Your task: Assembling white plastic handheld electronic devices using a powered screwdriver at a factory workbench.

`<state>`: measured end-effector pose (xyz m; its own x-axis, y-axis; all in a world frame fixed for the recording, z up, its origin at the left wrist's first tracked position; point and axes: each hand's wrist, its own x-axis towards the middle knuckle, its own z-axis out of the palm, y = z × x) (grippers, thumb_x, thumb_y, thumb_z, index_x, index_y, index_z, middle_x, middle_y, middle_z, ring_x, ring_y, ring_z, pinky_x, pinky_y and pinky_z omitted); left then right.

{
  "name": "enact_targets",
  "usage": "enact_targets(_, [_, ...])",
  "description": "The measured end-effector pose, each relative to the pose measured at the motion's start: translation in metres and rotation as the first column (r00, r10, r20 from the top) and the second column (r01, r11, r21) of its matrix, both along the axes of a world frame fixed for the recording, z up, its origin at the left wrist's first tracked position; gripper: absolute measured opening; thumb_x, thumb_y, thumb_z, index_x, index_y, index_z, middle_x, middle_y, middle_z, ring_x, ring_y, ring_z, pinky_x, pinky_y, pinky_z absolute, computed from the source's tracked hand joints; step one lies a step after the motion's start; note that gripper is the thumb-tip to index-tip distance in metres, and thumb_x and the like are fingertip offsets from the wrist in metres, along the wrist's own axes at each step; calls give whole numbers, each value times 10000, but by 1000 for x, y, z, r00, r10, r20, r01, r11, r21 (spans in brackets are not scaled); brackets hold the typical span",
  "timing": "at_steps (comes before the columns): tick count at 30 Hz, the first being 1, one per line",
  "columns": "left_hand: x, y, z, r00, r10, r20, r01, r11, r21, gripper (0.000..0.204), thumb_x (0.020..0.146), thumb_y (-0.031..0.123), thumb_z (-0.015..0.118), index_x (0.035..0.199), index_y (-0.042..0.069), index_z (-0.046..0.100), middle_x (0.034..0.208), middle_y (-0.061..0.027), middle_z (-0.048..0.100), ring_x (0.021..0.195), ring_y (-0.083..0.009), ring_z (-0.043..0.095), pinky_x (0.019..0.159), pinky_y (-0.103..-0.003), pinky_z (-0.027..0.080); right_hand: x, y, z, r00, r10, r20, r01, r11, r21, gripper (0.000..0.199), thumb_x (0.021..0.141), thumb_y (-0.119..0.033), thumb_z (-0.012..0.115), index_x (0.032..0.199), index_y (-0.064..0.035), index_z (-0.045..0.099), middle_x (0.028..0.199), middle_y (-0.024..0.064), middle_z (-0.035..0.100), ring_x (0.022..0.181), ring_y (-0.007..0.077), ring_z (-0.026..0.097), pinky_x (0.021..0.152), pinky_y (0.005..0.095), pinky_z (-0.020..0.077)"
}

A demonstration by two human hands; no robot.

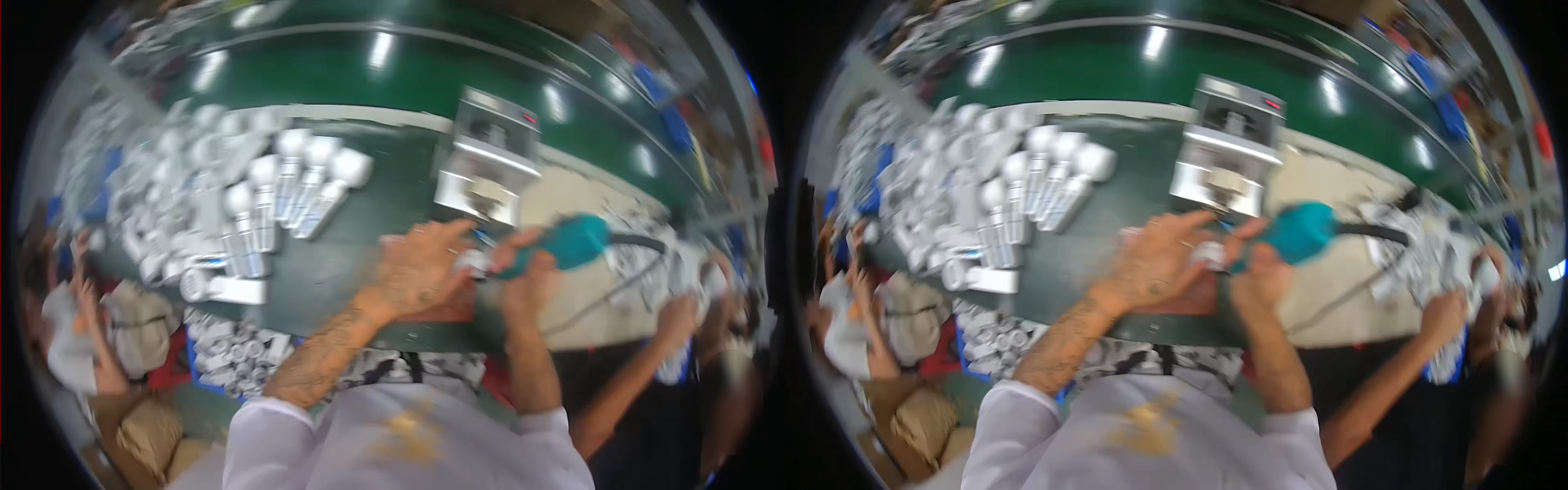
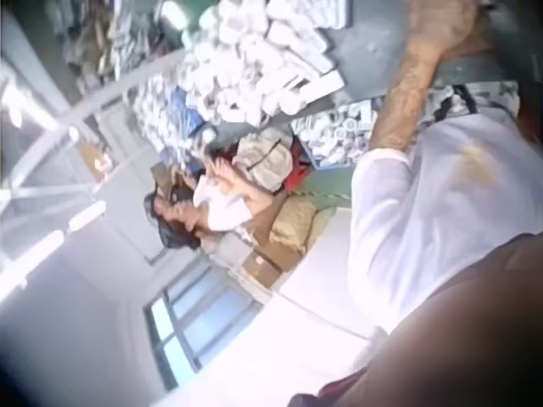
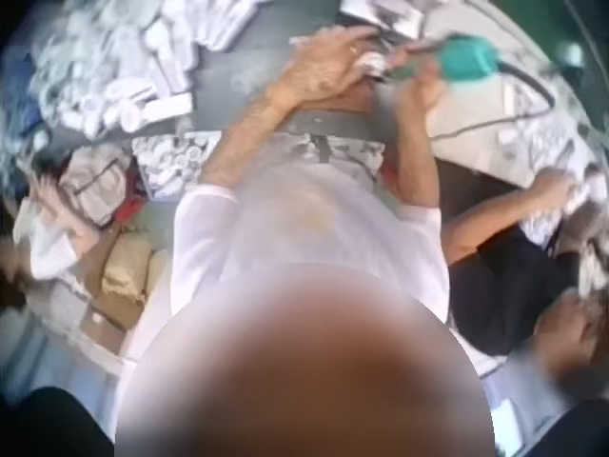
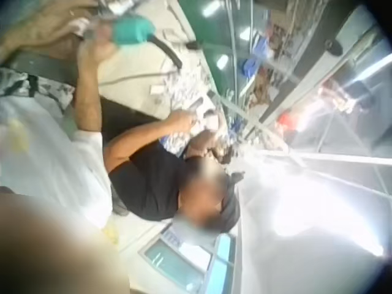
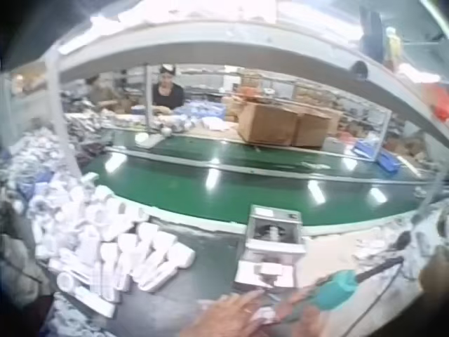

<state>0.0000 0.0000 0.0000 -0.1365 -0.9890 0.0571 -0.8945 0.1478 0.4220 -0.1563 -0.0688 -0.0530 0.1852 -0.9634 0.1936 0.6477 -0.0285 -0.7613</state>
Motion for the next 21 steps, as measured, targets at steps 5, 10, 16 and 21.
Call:
enact_targets(5, [-100,-55,-42,993,-73,93,103,918,-383,361,813,325,690,1066,75,632,1057,-86,590,1053,-269,571,890,-424,460,-123,-134,36,922,-377,-85,356,915,-192,609,992,-568,488,1160,17,516,705,22,476,672,125,462,655,261,416])
enact_targets(10, [-100,-10,-40,960,131,-249,-242,836,-492,416,814,320,730,1134,68,649,1080,-111,659,1049,-257,625,911,-386,490,-117,-151,49,768,-596,-234,539,799,-266,537,1052,-448,425,1284,26,526,832,45,512,750,154,498,681,280,416])
enact_targets(16, [38,90,-2,251,281,-926,-967,114,-227,347,986,156,567,1284,-21,577,1280,-120,592,1154,-195,555,986,-346,444,-138,-170,17,749,-591,-299,434,779,-454,589,1030,-495,445,1317,14,518,812,26,522,752,132,512,637,247,417])
enact_targets(21, [242,255,-64,-125,794,596,-906,153,-395,422,973,106,545,1361,-51,492,1375,-301,493,1322,-380,464,1119,-472,355,-132,-165,-26,851,-477,-218,390,854,-346,466,994,-423,555,1257,-39,578,917,19,584,829,138,559,730,280,444])
